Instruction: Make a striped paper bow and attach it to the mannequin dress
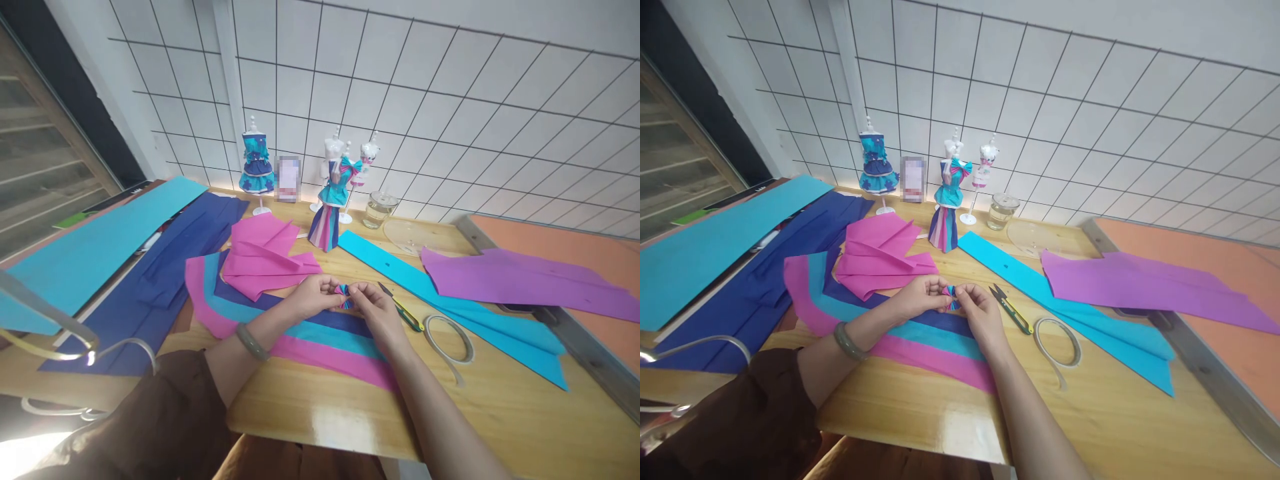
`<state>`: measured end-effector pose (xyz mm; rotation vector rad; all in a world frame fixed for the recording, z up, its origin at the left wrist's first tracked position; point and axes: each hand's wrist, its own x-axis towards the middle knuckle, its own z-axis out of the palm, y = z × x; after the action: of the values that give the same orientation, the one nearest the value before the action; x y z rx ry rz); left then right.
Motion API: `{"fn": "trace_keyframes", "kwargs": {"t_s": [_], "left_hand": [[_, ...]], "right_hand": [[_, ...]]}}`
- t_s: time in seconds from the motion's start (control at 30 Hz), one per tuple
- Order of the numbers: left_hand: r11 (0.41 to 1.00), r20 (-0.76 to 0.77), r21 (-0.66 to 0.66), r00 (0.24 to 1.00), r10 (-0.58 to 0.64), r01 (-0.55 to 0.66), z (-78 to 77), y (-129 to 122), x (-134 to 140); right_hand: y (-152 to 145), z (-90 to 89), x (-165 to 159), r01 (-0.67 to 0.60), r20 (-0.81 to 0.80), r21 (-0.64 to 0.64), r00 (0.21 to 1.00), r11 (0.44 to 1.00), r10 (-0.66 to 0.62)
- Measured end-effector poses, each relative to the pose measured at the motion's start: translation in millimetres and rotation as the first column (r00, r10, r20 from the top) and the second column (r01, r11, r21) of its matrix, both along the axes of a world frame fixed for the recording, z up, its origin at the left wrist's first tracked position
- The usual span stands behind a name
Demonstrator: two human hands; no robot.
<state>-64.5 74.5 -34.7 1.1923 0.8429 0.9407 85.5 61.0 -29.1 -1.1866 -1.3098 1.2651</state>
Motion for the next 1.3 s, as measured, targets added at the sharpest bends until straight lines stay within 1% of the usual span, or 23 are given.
{"fn": "trace_keyframes", "kwargs": {"t_s": [0.17, 0.37, 0.6, 0.7, 0.87, 0.97, 1.07, 1.13, 1.3], "left_hand": [[0.995, -0.01, -0.077, 0.998, 0.06, -0.061, 2.0, 1.3, -2.1], [0.996, 0.055, -0.048, 0.996, 0.076, -0.073, -5.3, 5.5, -5.9], [0.995, 0.008, -0.066, 0.997, 0.078, -0.077, -4.7, 4.2, -4.1], [0.997, 0.008, -0.051, 0.998, 0.062, -0.061, -4.2, 3.9, -4.7], [0.997, 0.012, -0.046, 0.998, 0.065, -0.065, -4.6, 4.5, -5.2], [0.996, 0.013, -0.055, 0.997, 0.072, -0.072, -4.5, 4.4, -4.6], [0.996, 0.031, -0.066, 0.997, 0.066, -0.064, -3.4, 3.6, -4.0], [0.996, 0.025, -0.063, 0.998, 0.061, -0.059, -2.1, 2.9, -3.9], [0.996, 0.006, -0.072, 0.999, 0.05, -0.049, -0.5, 1.9, -4.1]], "right_hand": [[-1.0, 2.6, 0.5, -0.028, -0.083, -0.061, 0.996, 0.998, 0.023], [-1.8, 3.2, -1.4, -0.045, -0.147, -0.093, 0.989, 0.995, 0.031], [1.1, -0.3, 1.3, -0.011, -0.174, -0.1, 0.985, 0.995, -0.006], [2.5, -0.6, 2.4, 0.01, -0.188, -0.093, 0.982, 0.996, -0.028], [3.8, -1.8, 3.7, 0.014, -0.158, -0.088, 0.987, 0.996, -0.028], [2.8, -1.9, 3.3, -0.017, -0.15, -0.109, 0.989, 0.994, 0.001], [1.5, -1.6, 2.3, -0.08, -0.192, -0.118, 0.98, 0.99, 0.056], [1.5, -1.6, 2.3, -0.099, -0.216, -0.123, 0.974, 0.987, 0.07], [3.6, -2.6, 4.6, -0.043, -0.24, -0.161, 0.971, 0.986, 0.003]]}}
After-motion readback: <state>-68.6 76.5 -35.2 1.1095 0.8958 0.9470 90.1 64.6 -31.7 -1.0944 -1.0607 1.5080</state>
